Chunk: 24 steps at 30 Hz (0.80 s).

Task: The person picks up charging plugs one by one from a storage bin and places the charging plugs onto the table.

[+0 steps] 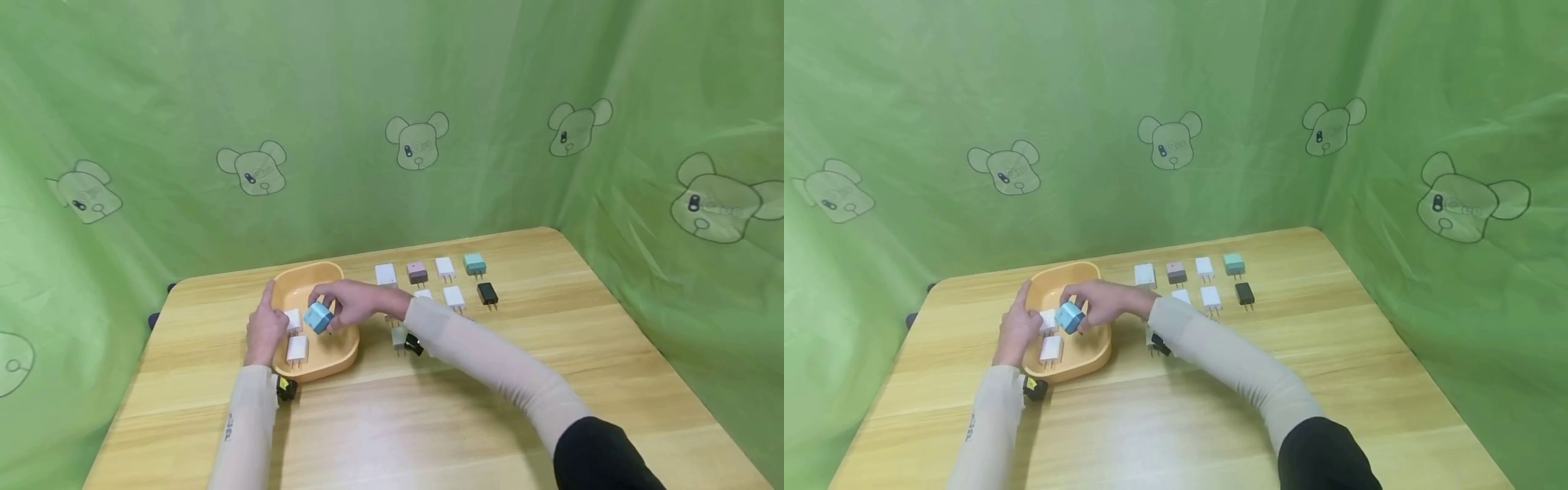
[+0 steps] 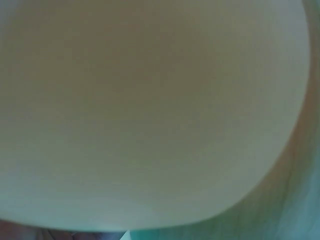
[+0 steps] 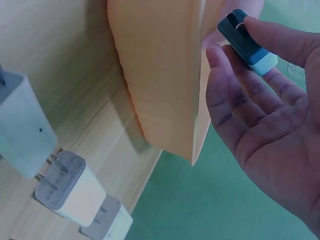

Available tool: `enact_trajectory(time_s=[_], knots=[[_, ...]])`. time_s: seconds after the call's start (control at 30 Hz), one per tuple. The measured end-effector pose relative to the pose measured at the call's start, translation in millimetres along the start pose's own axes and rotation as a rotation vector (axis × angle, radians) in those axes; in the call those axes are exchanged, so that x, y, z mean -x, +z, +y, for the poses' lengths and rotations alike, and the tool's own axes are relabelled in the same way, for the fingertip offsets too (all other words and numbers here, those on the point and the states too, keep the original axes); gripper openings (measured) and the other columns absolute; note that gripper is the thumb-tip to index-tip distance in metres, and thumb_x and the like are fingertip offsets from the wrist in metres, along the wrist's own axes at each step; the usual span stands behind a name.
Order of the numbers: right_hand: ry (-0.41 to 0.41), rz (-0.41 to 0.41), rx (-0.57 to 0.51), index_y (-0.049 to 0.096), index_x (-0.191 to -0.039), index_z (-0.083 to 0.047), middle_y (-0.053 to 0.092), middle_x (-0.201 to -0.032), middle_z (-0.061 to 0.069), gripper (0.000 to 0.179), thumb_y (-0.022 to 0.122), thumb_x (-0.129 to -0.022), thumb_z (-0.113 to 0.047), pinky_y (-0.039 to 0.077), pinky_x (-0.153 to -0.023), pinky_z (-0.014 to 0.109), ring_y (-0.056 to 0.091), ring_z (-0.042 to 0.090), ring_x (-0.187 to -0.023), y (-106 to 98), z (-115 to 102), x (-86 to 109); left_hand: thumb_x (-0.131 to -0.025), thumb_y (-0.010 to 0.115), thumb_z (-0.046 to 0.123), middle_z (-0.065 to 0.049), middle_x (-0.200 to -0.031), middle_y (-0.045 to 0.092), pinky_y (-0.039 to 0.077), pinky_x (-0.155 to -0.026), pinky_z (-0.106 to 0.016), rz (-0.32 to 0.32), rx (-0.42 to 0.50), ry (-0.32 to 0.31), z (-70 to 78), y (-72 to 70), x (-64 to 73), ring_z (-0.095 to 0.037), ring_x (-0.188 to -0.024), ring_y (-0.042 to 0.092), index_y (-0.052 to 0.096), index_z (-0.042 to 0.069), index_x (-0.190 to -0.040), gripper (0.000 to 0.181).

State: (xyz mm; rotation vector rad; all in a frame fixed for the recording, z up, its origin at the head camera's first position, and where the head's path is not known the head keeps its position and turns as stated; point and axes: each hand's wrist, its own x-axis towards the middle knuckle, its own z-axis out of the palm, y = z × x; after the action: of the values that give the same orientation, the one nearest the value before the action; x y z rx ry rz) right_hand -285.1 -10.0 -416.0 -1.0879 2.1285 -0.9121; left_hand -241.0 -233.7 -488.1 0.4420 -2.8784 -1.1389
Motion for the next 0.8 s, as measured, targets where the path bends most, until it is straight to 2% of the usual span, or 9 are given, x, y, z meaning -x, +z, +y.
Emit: enact_trajectory(time_s=[0.17,0.3,0.37,0.47,0.6,0.8], knots=[[0.006,0.043,-0.032,0.057,-0.129,-0.011,0.069,-0.115,0.013,0.053,0.077,-0.082,0.001,0.06,-0.079,0.025,0.07,0.024,-0.092,-5.1,1.9,3.7,-0.094,0.042,0.006,-0.021,-0.08,0.063,0.043,-0.046,-0.028,-0.012,0.008,-0.015,3.4,-2.5,0.5,-0.019,-0.054,0.05,0.011,0.029,-0.165,0.08],[-0.011,0.07,-0.047,0.057,-0.128,-0.01,0.069,-0.113,0.013,0.052,0.078,-0.082,-0.001,0.06,-0.077,0.025,0.069,0.02,-0.086,-9.7,4.8,7.8,-0.096,0.041,0.007,-0.024,-0.089,0.065,0.044,-0.048,-0.028,-0.026,0.024,-0.039,4.8,-2.5,2.7,-0.019,-0.055,0.05,0.009,0.034,-0.164,0.08],[-0.019,0.084,-0.055,0.057,-0.128,-0.01,0.069,-0.112,0.014,0.051,0.078,-0.082,-0.001,0.06,-0.076,0.026,0.069,0.018,-0.082,-12.0,6.3,9.1,-0.095,0.041,0.007,-0.025,-0.09,0.065,0.044,-0.049,-0.029,-0.019,0.026,-0.033,4.6,-2.4,3.0,-0.02,-0.055,0.05,0.01,0.033,-0.164,0.08],[-0.02,0.102,-0.068,0.056,-0.128,-0.008,0.069,-0.111,0.013,0.051,0.078,-0.082,-0.001,0.06,-0.076,0.025,0.068,0.017,-0.081,-14.2,9.5,11.6,-0.095,0.041,0.008,-0.02,-0.081,0.063,0.044,-0.047,-0.029,-0.022,0.028,-0.037,4.3,-1.6,2.7,-0.019,-0.053,0.049,0.01,0.033,-0.164,0.08],[-0.01,0.116,-0.102,0.055,-0.128,-0.007,0.068,-0.109,0.013,0.052,0.079,-0.082,-0.002,0.059,-0.078,0.025,0.068,0.017,-0.082,-16.1,15.2,16.1,-0.095,0.041,0.007,-0.014,-0.073,0.059,0.043,-0.044,-0.027,-0.03,0.014,-0.048,3.2,-0.3,1.7,-0.017,-0.05,0.047,0.011,0.032,-0.164,0.079],[0.016,0.142,-0.165,0.054,-0.13,-0.007,0.068,-0.111,0.012,0.052,0.077,-0.083,-0.002,0.059,-0.082,0.027,0.068,0.018,-0.089,-21.0,25.2,24.1,-0.095,0.04,0.008,-0.014,-0.072,0.059,0.042,-0.043,-0.026,-0.034,0.003,-0.055,3.4,-0.3,0.7,-0.016,-0.049,0.046,0.01,0.032,-0.164,0.079]])
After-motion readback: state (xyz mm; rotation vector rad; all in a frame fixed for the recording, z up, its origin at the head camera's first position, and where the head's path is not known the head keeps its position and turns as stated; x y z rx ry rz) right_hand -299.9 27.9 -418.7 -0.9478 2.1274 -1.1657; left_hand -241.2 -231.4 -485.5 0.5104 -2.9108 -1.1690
